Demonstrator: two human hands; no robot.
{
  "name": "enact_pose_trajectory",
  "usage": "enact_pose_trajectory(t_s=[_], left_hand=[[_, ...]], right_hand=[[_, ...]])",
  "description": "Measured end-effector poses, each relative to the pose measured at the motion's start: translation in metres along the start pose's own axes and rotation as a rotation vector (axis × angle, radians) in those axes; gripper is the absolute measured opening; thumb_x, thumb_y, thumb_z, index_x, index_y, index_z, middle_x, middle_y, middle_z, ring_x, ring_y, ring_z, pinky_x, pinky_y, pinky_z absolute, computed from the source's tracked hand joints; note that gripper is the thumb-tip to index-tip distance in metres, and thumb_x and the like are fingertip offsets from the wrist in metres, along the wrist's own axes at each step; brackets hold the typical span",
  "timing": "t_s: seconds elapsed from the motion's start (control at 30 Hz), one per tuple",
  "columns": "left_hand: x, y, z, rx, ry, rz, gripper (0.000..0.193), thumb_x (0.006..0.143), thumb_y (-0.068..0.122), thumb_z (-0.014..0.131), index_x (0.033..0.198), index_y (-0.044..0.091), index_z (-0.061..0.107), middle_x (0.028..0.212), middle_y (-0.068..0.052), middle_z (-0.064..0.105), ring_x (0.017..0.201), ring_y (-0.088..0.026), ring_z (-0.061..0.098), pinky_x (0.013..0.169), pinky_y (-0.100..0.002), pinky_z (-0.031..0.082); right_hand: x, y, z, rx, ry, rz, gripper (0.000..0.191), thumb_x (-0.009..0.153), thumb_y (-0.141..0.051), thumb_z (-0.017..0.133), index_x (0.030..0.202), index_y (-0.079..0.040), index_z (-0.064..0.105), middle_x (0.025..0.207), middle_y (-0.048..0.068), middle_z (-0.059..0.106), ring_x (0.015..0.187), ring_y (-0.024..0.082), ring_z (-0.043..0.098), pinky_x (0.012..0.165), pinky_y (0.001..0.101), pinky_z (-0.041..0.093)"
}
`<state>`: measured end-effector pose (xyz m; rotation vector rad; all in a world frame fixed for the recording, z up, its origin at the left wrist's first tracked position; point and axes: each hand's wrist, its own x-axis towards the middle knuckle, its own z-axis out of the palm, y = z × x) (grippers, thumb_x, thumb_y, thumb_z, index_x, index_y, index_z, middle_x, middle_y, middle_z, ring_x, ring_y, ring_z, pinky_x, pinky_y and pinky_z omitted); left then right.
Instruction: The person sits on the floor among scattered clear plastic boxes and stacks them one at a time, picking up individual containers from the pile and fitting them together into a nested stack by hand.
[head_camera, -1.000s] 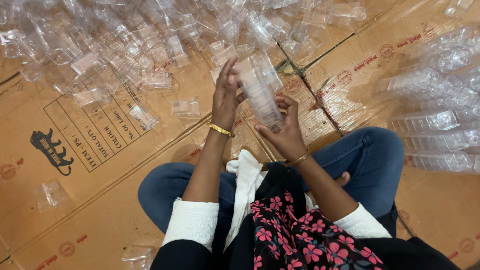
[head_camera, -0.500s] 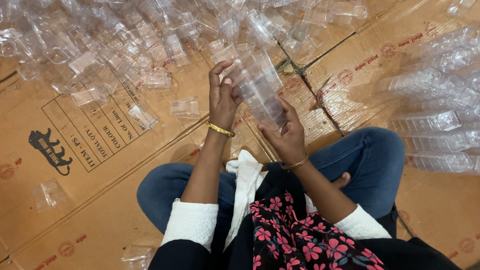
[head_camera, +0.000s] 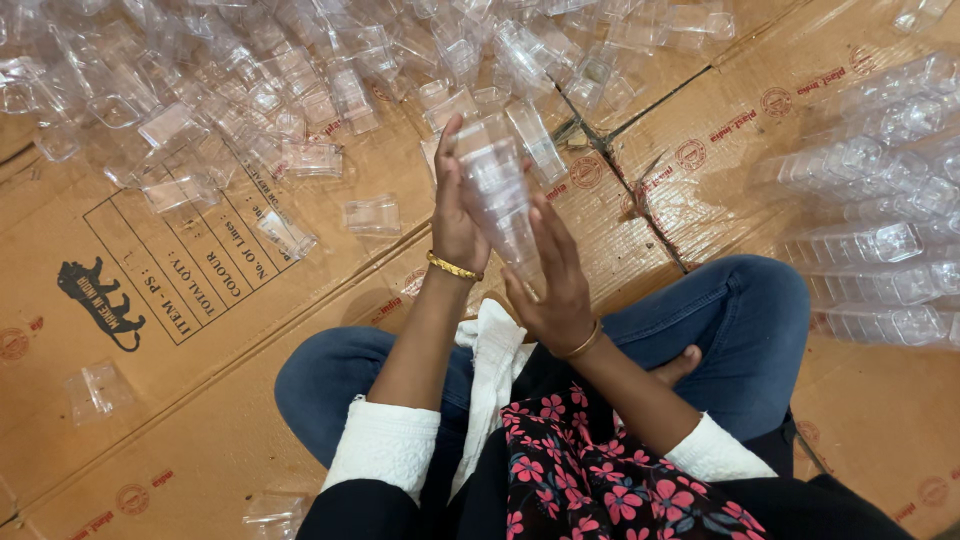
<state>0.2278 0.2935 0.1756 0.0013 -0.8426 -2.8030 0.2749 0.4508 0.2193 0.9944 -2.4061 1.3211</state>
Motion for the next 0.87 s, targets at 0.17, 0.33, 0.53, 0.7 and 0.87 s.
enact_pose_trajectory(t_s=[0.17,0.33,0.53,0.7,0.87], left_hand=[[0.001,-0.001,-0.012,-0.090,-0.059,-0.033,0.052,0.114,0.053,0.037,0.155,0.021,0.034,0.134,-0.024,0.059,0.110,-0.033,0.068,0.089,-0.047,0.059],[0.001,-0.003,-0.009,0.199,0.094,0.115,0.049,0.114,0.045,0.043,0.153,0.016,0.038,0.146,-0.006,0.050,0.123,-0.023,0.061,0.106,-0.042,0.055],[0.001,0.001,0.006,0.222,0.120,0.095,0.048,0.114,0.043,0.046,0.154,0.018,0.036,0.137,-0.012,0.051,0.123,-0.023,0.058,0.105,-0.042,0.054],[-0.009,-0.005,0.011,0.500,0.099,-0.097,0.052,0.105,0.047,0.041,0.149,0.020,0.032,0.136,-0.010,0.052,0.122,-0.025,0.062,0.097,-0.043,0.059],[-0.009,-0.040,-0.015,0.957,-0.121,-0.023,0.051,0.111,0.045,0.048,0.152,0.017,0.040,0.149,-0.015,0.047,0.134,-0.030,0.054,0.115,-0.046,0.048]], right_hand=[[-0.006,-0.005,0.002,0.098,-0.010,-0.042,0.089,0.089,-0.011,0.081,0.160,-0.003,0.028,0.163,0.022,0.036,0.154,0.039,0.038,0.126,0.0463,0.037],[-0.009,0.002,0.001,0.189,-0.037,0.126,0.083,0.089,-0.003,0.076,0.159,-0.004,0.032,0.165,0.022,0.036,0.155,0.036,0.040,0.124,0.0416,0.042],[-0.003,0.015,0.002,0.444,-0.064,0.233,0.088,0.093,0.003,0.069,0.165,-0.005,0.019,0.168,0.021,0.032,0.156,0.033,0.037,0.125,0.0420,0.039],[0.019,0.034,-0.015,0.370,-0.224,0.387,0.110,0.087,-0.015,0.080,0.161,-0.011,-0.002,0.149,0.017,0.047,0.131,0.028,0.059,0.099,0.0363,0.059],[0.032,0.074,-0.055,0.058,-0.386,0.158,0.111,0.085,-0.015,0.083,0.168,-0.020,0.009,0.146,0.019,0.047,0.136,0.032,0.054,0.108,0.0465,0.057]])
